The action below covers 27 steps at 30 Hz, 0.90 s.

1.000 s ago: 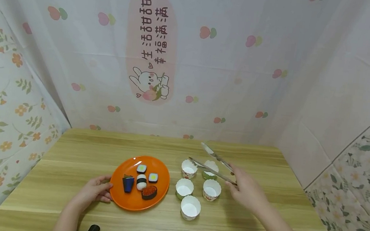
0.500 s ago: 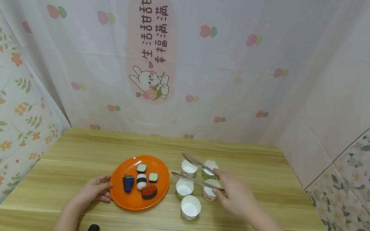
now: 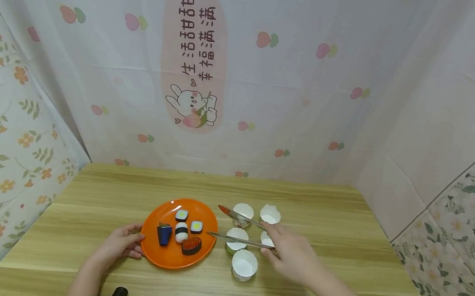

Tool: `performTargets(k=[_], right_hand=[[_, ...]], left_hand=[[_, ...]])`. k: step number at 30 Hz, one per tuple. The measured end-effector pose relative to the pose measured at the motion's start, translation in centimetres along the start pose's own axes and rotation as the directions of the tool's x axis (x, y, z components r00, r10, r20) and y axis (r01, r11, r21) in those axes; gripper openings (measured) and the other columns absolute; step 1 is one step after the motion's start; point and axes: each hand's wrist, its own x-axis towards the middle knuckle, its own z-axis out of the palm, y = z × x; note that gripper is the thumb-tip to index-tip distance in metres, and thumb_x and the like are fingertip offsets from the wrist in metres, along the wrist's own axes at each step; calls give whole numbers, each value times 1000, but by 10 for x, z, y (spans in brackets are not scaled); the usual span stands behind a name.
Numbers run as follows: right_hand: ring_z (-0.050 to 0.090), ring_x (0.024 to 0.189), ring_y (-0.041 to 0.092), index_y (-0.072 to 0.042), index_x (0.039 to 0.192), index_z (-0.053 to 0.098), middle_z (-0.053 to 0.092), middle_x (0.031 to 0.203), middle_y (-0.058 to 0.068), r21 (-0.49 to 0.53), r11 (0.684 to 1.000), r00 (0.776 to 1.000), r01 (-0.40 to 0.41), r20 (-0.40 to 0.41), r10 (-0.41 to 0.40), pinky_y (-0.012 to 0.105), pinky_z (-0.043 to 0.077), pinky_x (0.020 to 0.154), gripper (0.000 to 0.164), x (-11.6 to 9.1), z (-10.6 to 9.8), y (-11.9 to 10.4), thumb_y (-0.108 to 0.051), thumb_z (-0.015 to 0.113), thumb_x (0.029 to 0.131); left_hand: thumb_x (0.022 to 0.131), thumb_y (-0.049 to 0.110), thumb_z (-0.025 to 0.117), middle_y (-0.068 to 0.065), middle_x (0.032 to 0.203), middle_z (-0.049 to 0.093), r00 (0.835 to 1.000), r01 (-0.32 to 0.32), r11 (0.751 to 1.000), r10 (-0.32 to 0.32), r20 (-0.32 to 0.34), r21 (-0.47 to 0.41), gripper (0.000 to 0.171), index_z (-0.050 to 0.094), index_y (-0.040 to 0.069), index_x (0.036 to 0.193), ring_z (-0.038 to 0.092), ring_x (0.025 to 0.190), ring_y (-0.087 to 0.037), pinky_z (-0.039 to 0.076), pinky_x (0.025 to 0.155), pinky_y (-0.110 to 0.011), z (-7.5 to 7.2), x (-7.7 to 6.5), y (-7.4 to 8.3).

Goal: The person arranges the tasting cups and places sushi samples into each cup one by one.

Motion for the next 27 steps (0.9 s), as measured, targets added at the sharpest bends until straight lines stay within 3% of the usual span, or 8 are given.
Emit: performTargets(k=[5,12,15,18,24,27], right_hand=[[63,99,24,-7,134,51,61,121,9,-9,999,999,37,-6,-37,42,55,75,59,2,3,-4,-32,72,85],[62,102,26,-7,136,50,62,121,11,-33,998,998,59,38,-58,41,56,75,61,6,5,-10,-36,69,87],[63,91,19,-8,136,50,64,110,6,-27,997,996,78,32,-77,38,56,73,60,8,5,-13,-36,70,87],[63,87,17,-9,134,51,65,109,8,-25,995,995,99,22,-99,39,56,72,58,10,5,-16,-34,71,85],[63,103,25,-9,134,53,61,124,12,-27,993,992,114,51,-113,44,54,82,57,14,9,-20,-35,69,87],[64,100,23,-9,134,53,62,121,9,-29,992,990,124,65,-122,41,55,79,55,15,12,-21,-36,68,88]], left_hand=[[100,11,47,-14,98,65,1000,1,1000,-1,3,0,61,15,-20,142,66,74,-21,58,69,-36,-1,0,-1],[101,11,47,-14,97,64,1000,4,1000,-4,3,1,61,14,-19,142,66,74,-21,58,68,-36,-2,0,0],[100,10,47,-14,97,64,1000,3,1000,-3,-2,4,60,15,-19,142,66,74,-21,58,69,-35,-1,0,1],[100,10,47,-14,97,63,1000,4,1000,-4,-10,5,60,15,-19,142,66,74,-21,58,69,-35,0,0,2],[100,11,48,-14,97,64,1000,7,1000,-7,-18,16,60,17,-19,142,66,74,-22,58,69,-36,2,-1,2],[100,10,48,-14,96,64,1000,7,1000,-7,-19,15,59,18,-18,142,66,74,-22,58,69,-36,2,-1,2]])
